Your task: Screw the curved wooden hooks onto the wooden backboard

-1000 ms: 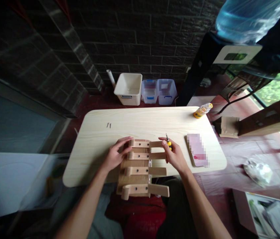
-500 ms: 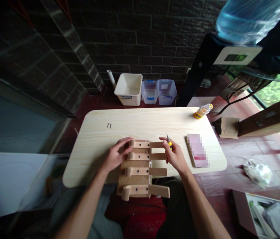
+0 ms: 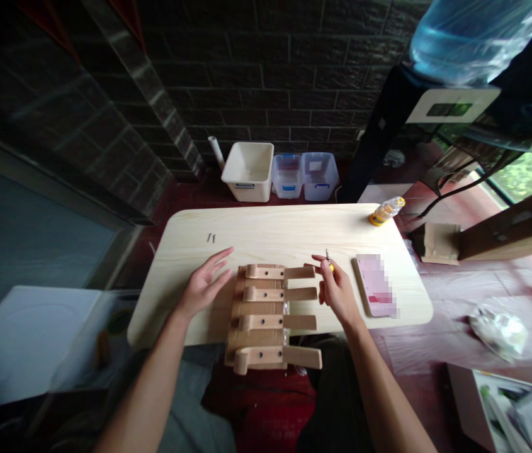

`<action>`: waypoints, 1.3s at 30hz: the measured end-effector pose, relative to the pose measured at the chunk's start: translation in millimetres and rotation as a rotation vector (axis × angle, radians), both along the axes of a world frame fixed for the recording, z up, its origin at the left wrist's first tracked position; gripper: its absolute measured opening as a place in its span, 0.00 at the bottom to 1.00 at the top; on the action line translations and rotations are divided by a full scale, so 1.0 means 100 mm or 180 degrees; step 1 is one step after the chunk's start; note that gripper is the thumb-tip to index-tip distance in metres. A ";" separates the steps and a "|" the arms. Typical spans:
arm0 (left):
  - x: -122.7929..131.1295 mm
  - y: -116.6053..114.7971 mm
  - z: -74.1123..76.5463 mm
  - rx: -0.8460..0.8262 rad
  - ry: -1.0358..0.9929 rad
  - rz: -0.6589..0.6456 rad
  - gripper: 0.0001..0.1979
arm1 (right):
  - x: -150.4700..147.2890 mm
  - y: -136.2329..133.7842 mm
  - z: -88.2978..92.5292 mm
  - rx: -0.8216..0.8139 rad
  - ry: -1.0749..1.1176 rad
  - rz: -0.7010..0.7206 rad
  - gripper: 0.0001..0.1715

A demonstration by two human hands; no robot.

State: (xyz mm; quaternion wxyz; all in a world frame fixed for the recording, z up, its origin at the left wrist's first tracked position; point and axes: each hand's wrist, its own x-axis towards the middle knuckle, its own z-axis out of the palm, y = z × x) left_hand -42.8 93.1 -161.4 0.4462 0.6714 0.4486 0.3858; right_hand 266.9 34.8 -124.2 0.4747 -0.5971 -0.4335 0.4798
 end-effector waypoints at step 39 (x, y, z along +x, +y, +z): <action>0.42 0.33 0.75 0.0737 0.0242 0.0147 0.09 | 0.08 1.00 0.96 0.1023 -0.1068 0.0297 0.25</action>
